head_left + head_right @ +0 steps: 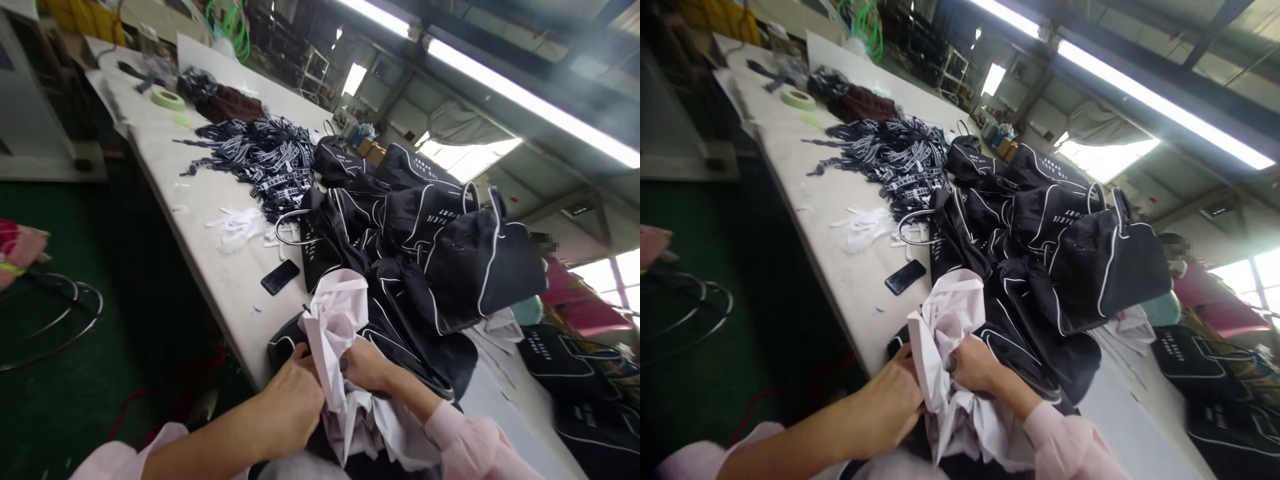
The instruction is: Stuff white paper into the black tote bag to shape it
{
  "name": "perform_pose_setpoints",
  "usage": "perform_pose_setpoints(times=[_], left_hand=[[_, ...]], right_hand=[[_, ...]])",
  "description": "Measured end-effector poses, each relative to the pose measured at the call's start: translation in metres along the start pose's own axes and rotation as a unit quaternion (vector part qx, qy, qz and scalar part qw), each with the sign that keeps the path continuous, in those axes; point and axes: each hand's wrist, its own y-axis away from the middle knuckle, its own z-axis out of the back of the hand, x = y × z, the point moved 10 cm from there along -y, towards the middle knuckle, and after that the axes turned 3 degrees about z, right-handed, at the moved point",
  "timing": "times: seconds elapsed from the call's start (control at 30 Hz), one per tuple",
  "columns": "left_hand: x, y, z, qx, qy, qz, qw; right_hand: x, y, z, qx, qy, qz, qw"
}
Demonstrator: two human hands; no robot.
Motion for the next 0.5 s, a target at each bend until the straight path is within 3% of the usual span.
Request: perform_pose_setpoints(times=[0.13, 0.23, 0.33, 0.43, 0.5], left_hand=[[-0.001, -0.004, 0.001, 0.011, 0.090, 0.035, 0.995], [-0.001, -0.017, 0.000, -0.015, 0.160, 0.053, 0.986], [-0.015, -0.030, -0.005, -0.026, 0.207, 0.019, 0.978], [-0.029, -0.038, -0.002, -0.053, 0.235, -0.042, 0.970], [-0.030, -0.041, 0.002, -0.085, 0.246, -0.064, 0.963]], right_hand=[[0.023, 0.058, 0.036, 0.080, -0.231, 0.082, 0.966], [0.028, 0.088, 0.043, 0.120, -0.253, 0.112, 0.953], [0.009, 0.087, 0.039, 0.064, -0.266, 0.082, 0.958], [-0.009, 0.069, 0.024, 0.015, -0.317, 0.071, 0.946], [-0.014, 0.053, 0.015, -0.019, -0.295, 0.080, 0.952]])
